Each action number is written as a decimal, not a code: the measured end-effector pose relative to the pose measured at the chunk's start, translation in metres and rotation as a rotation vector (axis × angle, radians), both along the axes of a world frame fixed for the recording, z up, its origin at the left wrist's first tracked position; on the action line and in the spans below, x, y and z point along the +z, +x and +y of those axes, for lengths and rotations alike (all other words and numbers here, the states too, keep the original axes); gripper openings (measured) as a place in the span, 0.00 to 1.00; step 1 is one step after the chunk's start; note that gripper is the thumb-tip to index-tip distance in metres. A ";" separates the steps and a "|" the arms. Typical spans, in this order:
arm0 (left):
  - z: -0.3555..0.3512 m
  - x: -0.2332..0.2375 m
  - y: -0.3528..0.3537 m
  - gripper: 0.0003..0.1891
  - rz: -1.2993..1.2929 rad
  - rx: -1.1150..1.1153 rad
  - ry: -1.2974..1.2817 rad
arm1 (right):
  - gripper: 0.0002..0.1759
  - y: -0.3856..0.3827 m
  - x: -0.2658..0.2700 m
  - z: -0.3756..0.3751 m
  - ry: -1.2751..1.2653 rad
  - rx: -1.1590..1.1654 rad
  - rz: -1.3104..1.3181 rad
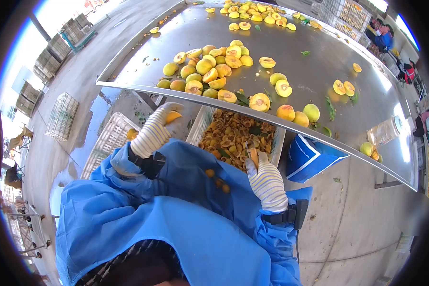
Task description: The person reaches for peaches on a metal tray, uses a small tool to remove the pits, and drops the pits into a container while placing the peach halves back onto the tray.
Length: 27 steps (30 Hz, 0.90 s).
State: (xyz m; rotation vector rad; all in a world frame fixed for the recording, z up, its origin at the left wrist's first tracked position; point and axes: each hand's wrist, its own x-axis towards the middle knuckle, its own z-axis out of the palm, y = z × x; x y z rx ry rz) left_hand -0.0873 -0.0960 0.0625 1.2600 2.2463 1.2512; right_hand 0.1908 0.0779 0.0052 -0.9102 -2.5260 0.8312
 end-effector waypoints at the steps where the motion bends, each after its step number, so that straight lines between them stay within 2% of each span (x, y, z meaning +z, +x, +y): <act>1: -0.018 -0.006 -0.022 0.19 0.230 0.118 -0.041 | 0.27 0.000 0.001 -0.001 0.010 0.022 -0.009; 4: -0.080 0.006 -0.061 0.18 0.456 0.367 -0.477 | 0.24 -0.001 0.005 -0.002 -0.005 0.077 -0.025; 5: -0.098 0.001 -0.079 0.21 0.443 0.436 -0.659 | 0.24 -0.004 0.009 -0.002 -0.038 0.090 -0.020; 7: -0.136 -0.039 -0.117 0.25 0.389 0.502 -0.904 | 0.23 -0.007 0.018 -0.006 -0.109 0.118 -0.014; 8: -0.156 -0.063 -0.130 0.26 0.377 0.499 -1.016 | 0.22 -0.008 0.013 -0.007 -0.025 0.130 0.077; 9: -0.161 -0.063 -0.130 0.27 0.365 0.494 -1.125 | 0.22 -0.009 0.015 -0.009 -0.050 0.139 0.046; 12: -0.143 -0.066 -0.134 0.28 0.482 0.573 -0.932 | 0.22 -0.014 0.020 -0.007 -0.098 0.148 -0.011; 14: -0.098 -0.038 -0.139 0.26 0.596 0.562 -0.570 | 0.22 -0.015 0.020 -0.008 -0.156 0.146 -0.010; 16: -0.041 -0.009 -0.140 0.23 0.590 0.474 -0.327 | 0.23 -0.016 0.019 -0.008 -0.156 0.147 0.005; 18: 0.013 0.006 -0.142 0.21 0.594 0.281 -0.243 | 0.22 -0.016 0.013 -0.009 -0.116 0.148 0.030; 20: 0.062 0.018 -0.132 0.22 0.519 0.148 -0.463 | 0.24 -0.016 0.015 -0.009 -0.198 0.146 -0.016; 23: 0.109 -0.009 -0.160 0.26 0.411 -0.060 -0.859 | 0.25 -0.015 0.020 -0.011 -0.213 0.139 -0.004; 26: 0.123 0.005 -0.159 0.27 0.487 -0.098 -1.025 | 0.27 -0.013 0.022 -0.009 -0.281 0.141 -0.032; 27: 0.120 0.004 -0.157 0.28 0.427 -0.048 -0.922 | 0.28 -0.012 0.023 -0.009 -0.321 0.147 -0.054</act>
